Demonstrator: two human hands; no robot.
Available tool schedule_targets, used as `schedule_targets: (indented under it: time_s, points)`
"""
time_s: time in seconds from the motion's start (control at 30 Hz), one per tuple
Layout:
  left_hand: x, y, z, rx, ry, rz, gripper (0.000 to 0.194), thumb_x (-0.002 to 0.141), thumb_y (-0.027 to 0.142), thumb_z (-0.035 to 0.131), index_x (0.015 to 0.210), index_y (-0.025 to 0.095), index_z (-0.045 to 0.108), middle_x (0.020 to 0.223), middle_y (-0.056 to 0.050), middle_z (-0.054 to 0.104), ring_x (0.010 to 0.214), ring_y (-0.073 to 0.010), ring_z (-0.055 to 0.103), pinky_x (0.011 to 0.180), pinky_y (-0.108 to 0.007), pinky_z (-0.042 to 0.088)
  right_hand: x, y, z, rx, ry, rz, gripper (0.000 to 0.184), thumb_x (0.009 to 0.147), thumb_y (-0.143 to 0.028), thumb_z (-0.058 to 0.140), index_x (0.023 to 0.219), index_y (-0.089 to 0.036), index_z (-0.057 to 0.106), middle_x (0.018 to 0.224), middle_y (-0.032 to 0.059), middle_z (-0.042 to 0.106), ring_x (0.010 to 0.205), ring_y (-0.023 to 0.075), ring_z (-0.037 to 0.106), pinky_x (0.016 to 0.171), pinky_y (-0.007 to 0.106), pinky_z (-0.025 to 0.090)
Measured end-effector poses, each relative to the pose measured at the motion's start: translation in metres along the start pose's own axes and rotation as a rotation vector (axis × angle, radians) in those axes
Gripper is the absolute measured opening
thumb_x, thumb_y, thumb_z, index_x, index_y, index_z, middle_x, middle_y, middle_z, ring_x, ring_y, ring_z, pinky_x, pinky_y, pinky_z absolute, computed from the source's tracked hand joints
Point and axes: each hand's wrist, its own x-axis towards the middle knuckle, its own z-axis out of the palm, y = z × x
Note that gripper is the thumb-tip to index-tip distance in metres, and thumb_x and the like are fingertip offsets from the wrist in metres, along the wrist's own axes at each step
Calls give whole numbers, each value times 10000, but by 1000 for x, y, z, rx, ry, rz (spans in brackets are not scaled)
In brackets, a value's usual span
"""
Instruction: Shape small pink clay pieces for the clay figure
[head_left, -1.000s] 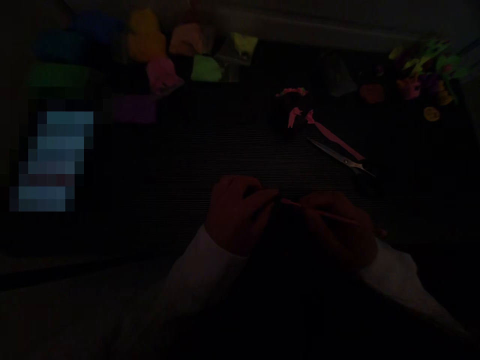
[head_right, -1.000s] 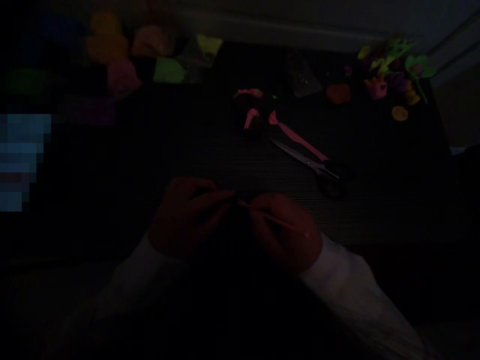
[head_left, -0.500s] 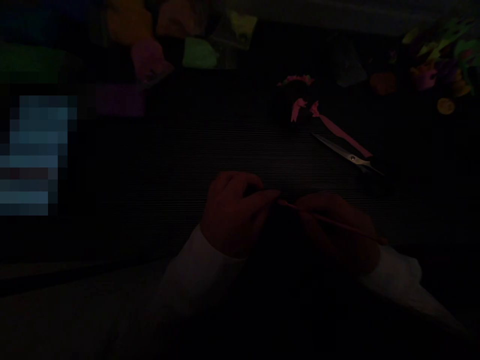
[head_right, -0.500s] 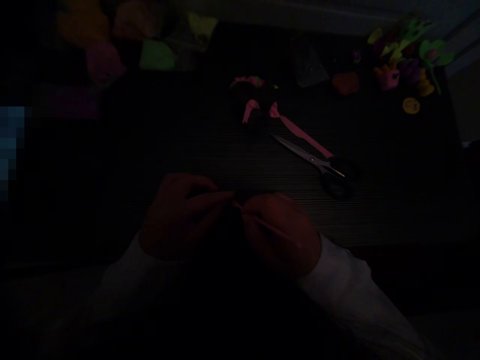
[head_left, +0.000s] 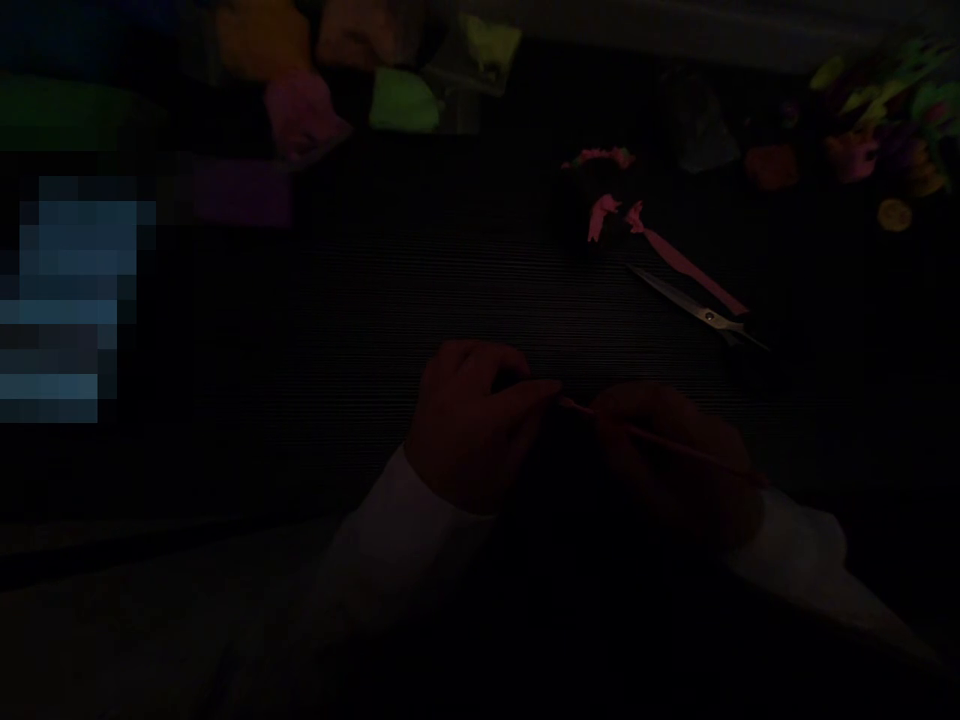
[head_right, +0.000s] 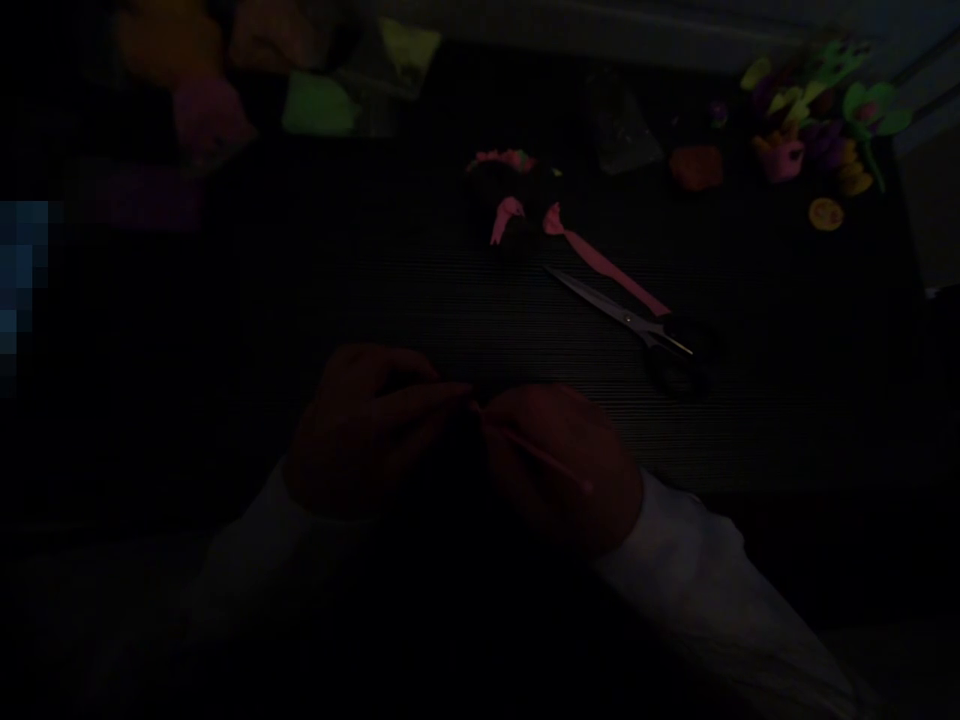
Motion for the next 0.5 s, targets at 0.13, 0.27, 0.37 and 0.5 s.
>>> schedule_targets:
  time_s: [0.13,0.27,0.37,0.5]
  points:
    - [-1,0,0,0,3,12,179,739,223,565,874,256,679,832,-47,617,801,-203,519,719,-378,428,1,-1,0,-18,2,-3,74,797,-197,481,867,-203,506,736,10,611,647,125,582,591,255,454]
    - [0,0,-1,-6,-13,-6,176,732,232,574,870,251,682,838,-50,621,819,-213,517,717,-375,426,3,-3,-1,-42,-15,8,60,801,-205,486,858,-196,498,721,4,598,623,113,571,574,242,437]
    - [0,1,-1,-14,-15,-7,181,734,242,570,879,252,677,836,-46,623,817,-208,519,724,-376,424,5,-5,-3,-62,-24,7,54,800,-199,484,853,-190,493,706,7,592,614,114,566,556,242,425]
    - [0,0,-1,-32,-12,20,208,734,211,558,904,248,672,852,-59,620,817,-215,521,718,-389,422,8,-5,-5,-74,-37,-1,43,806,-206,475,844,-196,493,697,11,591,614,126,562,550,258,417]
